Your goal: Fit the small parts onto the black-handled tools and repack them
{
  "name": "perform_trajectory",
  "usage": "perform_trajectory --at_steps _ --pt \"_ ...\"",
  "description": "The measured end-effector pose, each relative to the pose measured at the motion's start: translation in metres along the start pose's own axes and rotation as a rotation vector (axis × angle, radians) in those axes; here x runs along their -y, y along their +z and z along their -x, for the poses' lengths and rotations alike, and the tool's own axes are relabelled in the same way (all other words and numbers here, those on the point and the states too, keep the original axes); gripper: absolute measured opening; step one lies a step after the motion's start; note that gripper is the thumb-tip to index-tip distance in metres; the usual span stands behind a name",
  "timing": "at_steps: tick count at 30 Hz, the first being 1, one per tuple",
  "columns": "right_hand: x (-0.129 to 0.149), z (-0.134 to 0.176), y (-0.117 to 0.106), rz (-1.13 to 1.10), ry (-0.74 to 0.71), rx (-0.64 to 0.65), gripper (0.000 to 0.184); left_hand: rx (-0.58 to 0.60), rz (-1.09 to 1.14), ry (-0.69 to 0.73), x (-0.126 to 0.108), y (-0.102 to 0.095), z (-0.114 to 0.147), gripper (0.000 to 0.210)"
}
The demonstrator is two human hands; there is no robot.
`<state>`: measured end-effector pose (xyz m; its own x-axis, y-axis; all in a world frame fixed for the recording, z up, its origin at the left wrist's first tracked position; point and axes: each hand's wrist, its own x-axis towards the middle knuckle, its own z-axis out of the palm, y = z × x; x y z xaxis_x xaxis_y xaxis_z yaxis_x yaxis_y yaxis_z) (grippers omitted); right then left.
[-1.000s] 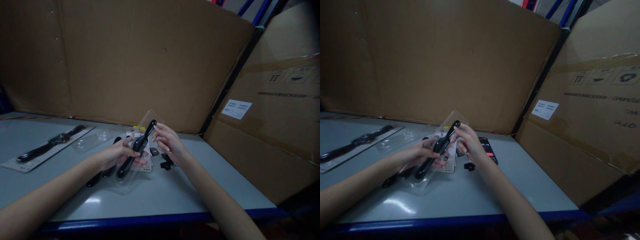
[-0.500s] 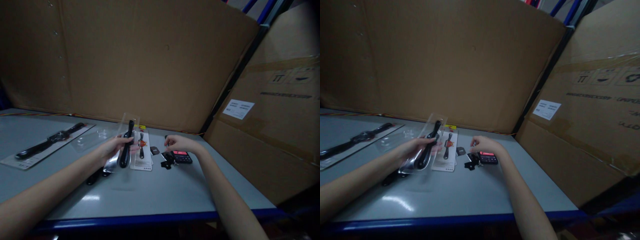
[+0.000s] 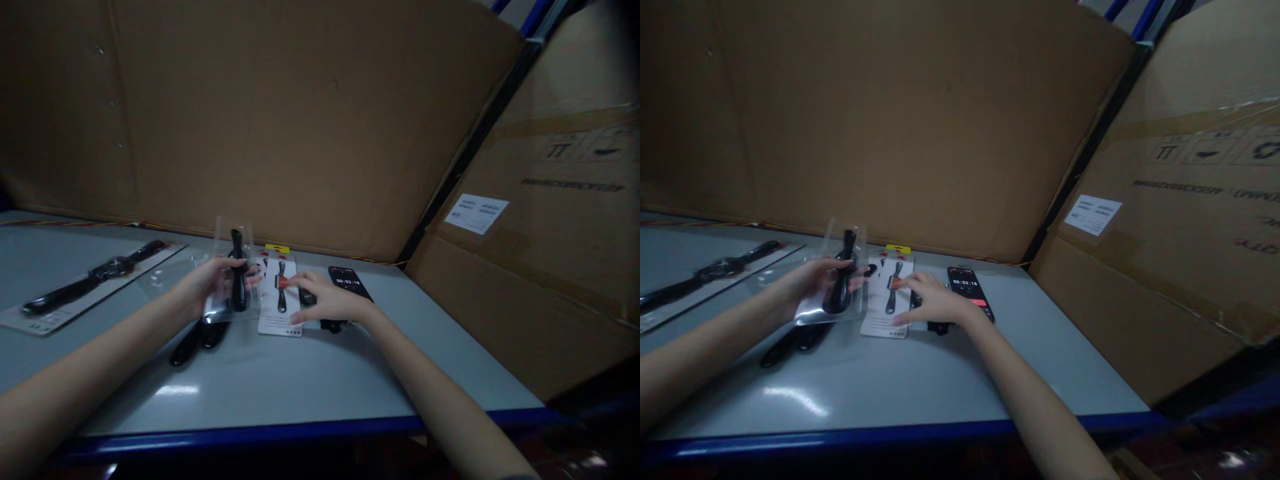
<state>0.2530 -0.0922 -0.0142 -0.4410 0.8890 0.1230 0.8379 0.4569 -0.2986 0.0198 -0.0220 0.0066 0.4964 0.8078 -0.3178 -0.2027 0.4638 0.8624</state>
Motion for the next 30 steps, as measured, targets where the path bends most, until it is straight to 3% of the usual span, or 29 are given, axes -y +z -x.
perform_trajectory --at_steps 3,5,12,18,21,24,27,30 --pt "0.011 0.0 0.008 0.052 -0.039 0.055 0.089 -0.022 0.024 -0.049 -0.002 -0.003 0.0 0.025" --pt "0.015 0.0 0.01 0.086 -0.082 0.05 0.088 -0.037 0.032 -0.043 -0.002 -0.002 0.0 0.025" --pt "0.031 0.001 0.005 0.266 -0.254 -0.04 0.029 -0.087 0.037 -0.003 -0.004 0.007 0.009 0.028" --pt "0.033 0.003 0.002 0.516 -0.289 -0.27 0.027 -0.071 0.046 -0.023 -0.007 0.008 0.01 0.026" --pt "0.027 0.006 -0.002 0.52 -0.278 -0.43 0.025 -0.072 0.055 -0.024 -0.006 0.005 0.007 0.026" --pt "0.02 0.008 -0.007 0.427 -0.178 -0.66 0.017 -0.038 0.074 -0.028 -0.005 0.002 0.005 0.025" --pt "0.018 0.011 -0.017 0.194 -0.024 -0.968 0.013 0.021 0.12 -0.018 -0.005 0.003 0.006 0.025" --pt "0.015 0.014 -0.032 -0.182 0.054 -1.234 0.031 0.064 0.122 0.011 -0.006 0.008 0.01 0.027"
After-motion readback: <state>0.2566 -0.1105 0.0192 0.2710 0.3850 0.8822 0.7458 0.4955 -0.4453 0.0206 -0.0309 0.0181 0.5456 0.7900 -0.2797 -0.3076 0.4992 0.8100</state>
